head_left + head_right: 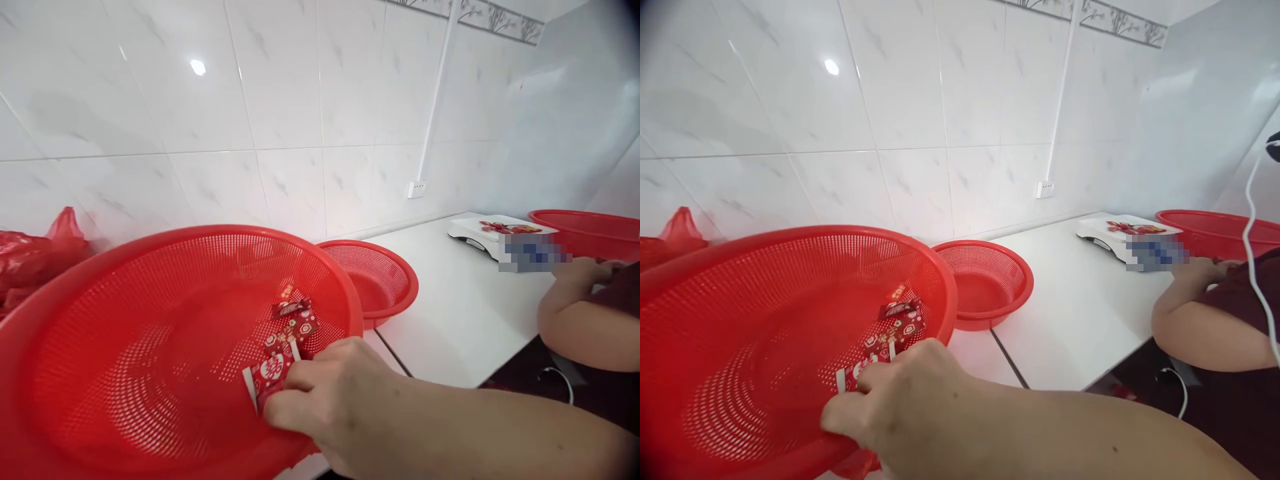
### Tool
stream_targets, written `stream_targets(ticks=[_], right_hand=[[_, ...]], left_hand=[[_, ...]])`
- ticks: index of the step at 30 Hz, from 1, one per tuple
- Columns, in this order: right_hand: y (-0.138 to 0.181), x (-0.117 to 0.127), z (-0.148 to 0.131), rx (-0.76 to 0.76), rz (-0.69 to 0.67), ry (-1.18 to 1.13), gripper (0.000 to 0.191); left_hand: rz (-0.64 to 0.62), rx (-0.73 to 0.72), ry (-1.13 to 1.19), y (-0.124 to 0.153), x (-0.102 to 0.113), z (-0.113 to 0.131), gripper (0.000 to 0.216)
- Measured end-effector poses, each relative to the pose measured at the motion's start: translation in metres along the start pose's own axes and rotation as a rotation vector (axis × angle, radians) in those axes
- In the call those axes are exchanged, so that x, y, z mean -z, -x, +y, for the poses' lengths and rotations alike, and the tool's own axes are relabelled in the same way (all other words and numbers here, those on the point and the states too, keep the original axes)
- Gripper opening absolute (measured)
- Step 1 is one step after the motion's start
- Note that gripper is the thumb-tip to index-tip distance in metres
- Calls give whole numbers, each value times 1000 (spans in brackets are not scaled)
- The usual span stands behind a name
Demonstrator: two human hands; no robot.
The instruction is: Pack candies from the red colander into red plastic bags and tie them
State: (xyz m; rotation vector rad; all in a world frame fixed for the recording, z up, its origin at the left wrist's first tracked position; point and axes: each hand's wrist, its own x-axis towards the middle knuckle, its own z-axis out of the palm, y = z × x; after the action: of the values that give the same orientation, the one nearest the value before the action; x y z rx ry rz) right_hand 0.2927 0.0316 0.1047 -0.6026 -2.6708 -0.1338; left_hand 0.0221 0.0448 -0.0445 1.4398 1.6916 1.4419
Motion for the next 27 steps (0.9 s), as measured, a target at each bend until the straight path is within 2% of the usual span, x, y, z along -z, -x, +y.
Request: stream_targets(ticks=[4,6,8,10,15,17,19,22,24,25,27], right_hand=[[-16,-23,6,-102,-95,29,33],[-20,-33,16,-183,-145,63,34],[-22,-42,29,-284,-181,113,34],[-21,-50,41,-400,-215,180,34],[-10,-73,73,-613,-338,309,16],[-7,-78,83,-660,-368,322,23],[-8,-78,85,-667,-312,317,36],[-18,-67,58,-535,-51,132,44],[-31,-58,22,-386,92,-187,31],[-38,-56,3,-309,110,-377,25],[-50,-61,-29,-169,64,-641,23]], left_hand=[[52,64,6,12,28,-10,43],[133,178,79,13,37,-13,61],[205,297,205,13,41,-12,68],[229,343,339,13,42,-8,56],[225,246,589,16,39,10,23],[190,195,665,18,40,18,15],[148,189,714,20,41,27,12],[106,237,706,23,41,43,13],[56,229,682,26,38,57,15],[21,220,680,28,36,65,16],[-40,224,685,32,34,79,18]])
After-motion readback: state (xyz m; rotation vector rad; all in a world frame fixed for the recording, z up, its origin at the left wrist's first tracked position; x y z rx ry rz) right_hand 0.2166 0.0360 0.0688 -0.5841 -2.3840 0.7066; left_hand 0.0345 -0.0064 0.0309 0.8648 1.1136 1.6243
